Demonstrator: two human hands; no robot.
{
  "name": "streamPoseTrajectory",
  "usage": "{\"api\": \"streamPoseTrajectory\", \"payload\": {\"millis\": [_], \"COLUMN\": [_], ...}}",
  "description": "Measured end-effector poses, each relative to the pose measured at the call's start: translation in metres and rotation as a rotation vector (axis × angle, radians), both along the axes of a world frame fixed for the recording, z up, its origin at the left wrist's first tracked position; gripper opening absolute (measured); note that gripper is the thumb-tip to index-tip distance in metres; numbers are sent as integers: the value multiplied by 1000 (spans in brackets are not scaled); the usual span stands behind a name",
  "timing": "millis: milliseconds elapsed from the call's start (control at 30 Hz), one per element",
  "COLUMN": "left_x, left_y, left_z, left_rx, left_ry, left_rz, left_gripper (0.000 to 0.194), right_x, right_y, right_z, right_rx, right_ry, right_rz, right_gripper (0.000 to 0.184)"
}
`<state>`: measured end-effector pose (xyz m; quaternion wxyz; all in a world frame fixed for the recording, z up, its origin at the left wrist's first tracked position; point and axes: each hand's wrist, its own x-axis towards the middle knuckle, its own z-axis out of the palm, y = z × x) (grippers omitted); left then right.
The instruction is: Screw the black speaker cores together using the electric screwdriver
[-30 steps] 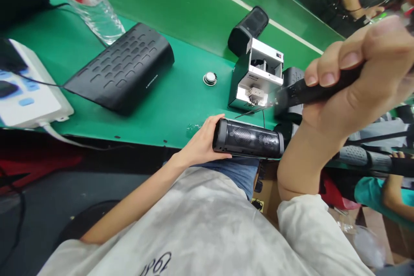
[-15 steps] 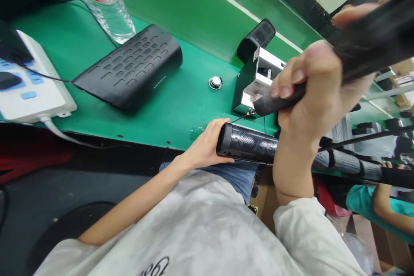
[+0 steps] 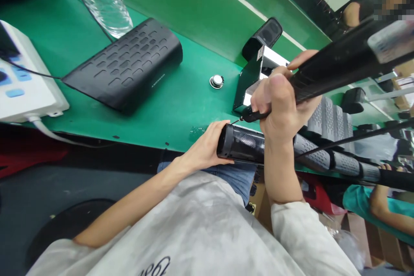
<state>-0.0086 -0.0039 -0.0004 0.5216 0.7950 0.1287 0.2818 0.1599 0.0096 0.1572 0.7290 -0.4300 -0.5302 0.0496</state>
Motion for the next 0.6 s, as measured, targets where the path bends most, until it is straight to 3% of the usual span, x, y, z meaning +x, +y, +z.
{"api": "streamPoseTrajectory", "payload": {"millis": [233, 400, 500, 533, 600], "left_x": [1, 0, -1, -2, -3], "left_y": [0, 2, 3, 3, 4], "left_z": [0, 0, 0, 0, -1], "left_rx": [-9, 27, 48, 58, 79], "left_ry": [15, 7, 20, 36, 70], "left_rz": [4, 12, 21, 25, 33], "left_gripper": [131, 127, 127, 127, 127], "right_x": [-3, -14, -8, -3, 10], "right_y": [-4, -7, -13, -16, -24], "right_z": [-1, 6, 28, 40, 64], "right_rx": [6, -7, 3, 52, 134], "right_ry": [33, 119, 61, 36, 4], "right_rz": [88, 237, 293, 267, 112], "right_gripper": [33, 41, 35, 34, 49]}}
